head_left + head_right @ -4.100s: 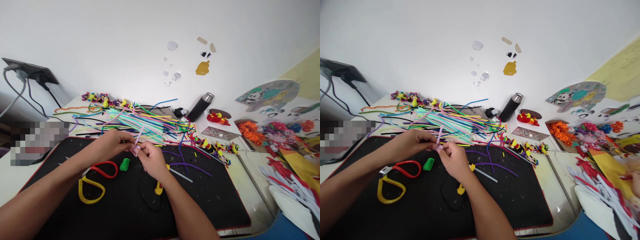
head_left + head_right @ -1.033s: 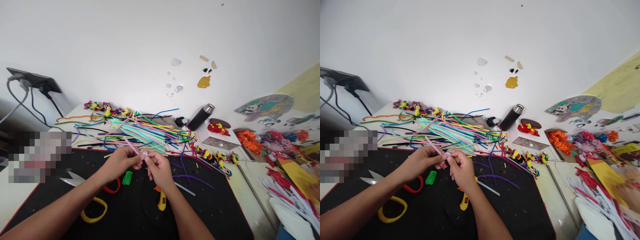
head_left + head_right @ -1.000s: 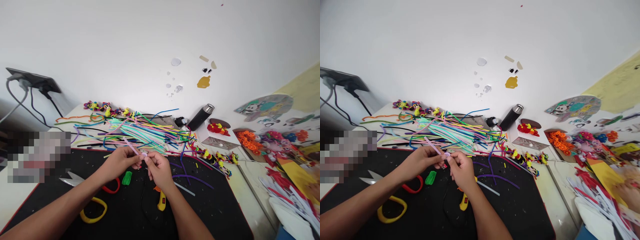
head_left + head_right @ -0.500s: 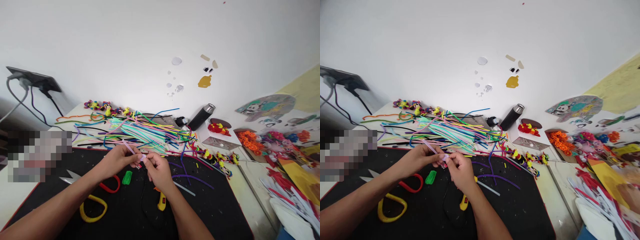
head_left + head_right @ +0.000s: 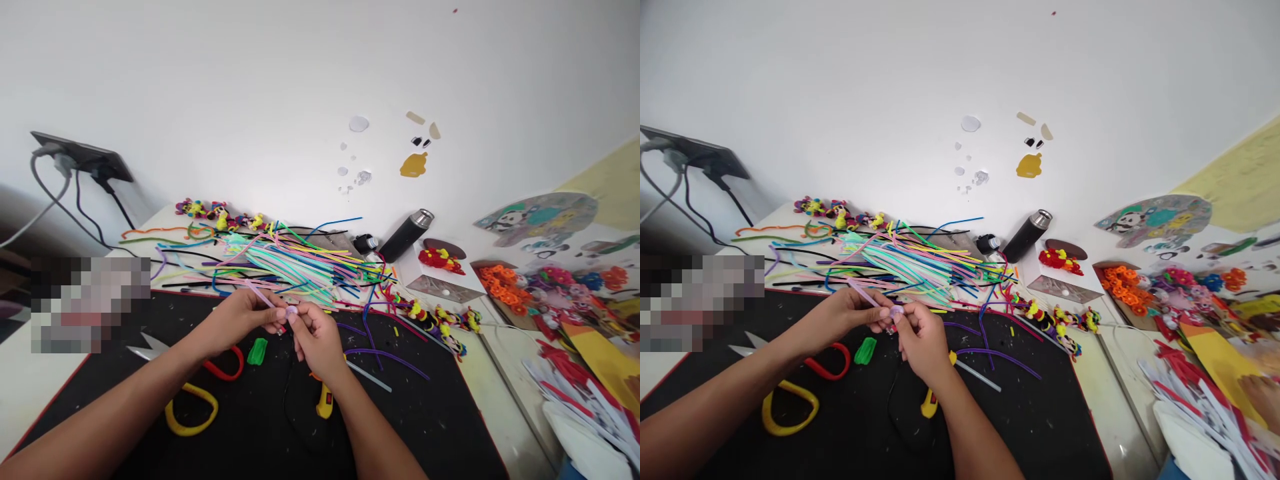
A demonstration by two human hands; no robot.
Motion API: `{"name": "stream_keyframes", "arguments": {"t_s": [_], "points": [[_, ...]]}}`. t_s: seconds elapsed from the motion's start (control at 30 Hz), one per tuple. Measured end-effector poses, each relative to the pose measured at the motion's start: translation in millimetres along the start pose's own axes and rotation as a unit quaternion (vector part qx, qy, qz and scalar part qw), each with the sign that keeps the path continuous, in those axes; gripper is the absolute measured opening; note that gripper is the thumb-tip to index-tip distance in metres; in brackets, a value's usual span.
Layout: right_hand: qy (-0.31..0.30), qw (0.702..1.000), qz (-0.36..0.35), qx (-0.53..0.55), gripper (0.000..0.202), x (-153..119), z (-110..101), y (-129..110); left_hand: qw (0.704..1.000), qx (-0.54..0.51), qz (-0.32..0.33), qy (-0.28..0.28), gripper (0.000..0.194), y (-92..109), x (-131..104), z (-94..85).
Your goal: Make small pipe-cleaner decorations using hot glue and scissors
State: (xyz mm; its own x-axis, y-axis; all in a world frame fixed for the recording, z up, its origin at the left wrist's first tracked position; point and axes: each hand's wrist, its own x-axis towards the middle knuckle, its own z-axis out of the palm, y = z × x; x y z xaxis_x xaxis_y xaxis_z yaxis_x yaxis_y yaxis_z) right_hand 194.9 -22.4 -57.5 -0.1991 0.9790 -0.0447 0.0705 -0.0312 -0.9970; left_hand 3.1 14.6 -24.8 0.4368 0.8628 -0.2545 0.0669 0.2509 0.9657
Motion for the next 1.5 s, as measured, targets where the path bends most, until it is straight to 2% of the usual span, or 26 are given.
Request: {"name": "stream_keyframes", "arguments": {"t_s": [0.1,0.3,0.53,0.77,0.97,1.1,1.2,1.3,1.4,1.5], "points": [[0.008,1.000,-0.004,0.006,0.033,0,1,1,1.000,-0.007,-0.017,-0.016,0.035,2,0,-4.4],[0.009,1.000,-0.018,-0.006,0.031,-1,1,3,0.997,0.075,-0.014,-0.028,0.035,4,-1,-11.9],[0.008,0.996,-0.025,-0.090,0.029,-3,1,-1,0.991,0.130,0.025,-0.026,0.026,4,-3,-15.7],[-0.006,0.992,-0.032,-0.123,0.025,-2,1,2,0.949,0.308,0.072,0.003,0.024,23,-6,-3.7],[-0.015,0.985,-0.047,-0.167,0.020,-2,0,0,0.937,0.344,0.050,-0.028,0.026,28,-7,-6.1],[-0.021,0.995,-0.020,-0.097,0.025,-2,1,0,0.960,0.274,0.057,-0.024,0.028,23,-7,-6.5],[-0.018,1.000,-0.004,-0.007,0.030,-1,0,1,0.987,0.150,0.056,0.002,0.032,15,-2,2.2],[-0.010,0.999,-0.001,0.037,0.035,0,-1,0,0.997,0.039,0.049,0.043,0.040,7,2,14.8],[0.006,0.999,-0.006,0.038,0.037,0,-2,-3,0.998,-0.002,0.041,0.057,0.047,3,3,22.3],[0.006,0.999,-0.015,0.032,0.036,-1,-2,-6,0.999,0.002,0.029,0.040,0.047,4,2,20.1]]}}
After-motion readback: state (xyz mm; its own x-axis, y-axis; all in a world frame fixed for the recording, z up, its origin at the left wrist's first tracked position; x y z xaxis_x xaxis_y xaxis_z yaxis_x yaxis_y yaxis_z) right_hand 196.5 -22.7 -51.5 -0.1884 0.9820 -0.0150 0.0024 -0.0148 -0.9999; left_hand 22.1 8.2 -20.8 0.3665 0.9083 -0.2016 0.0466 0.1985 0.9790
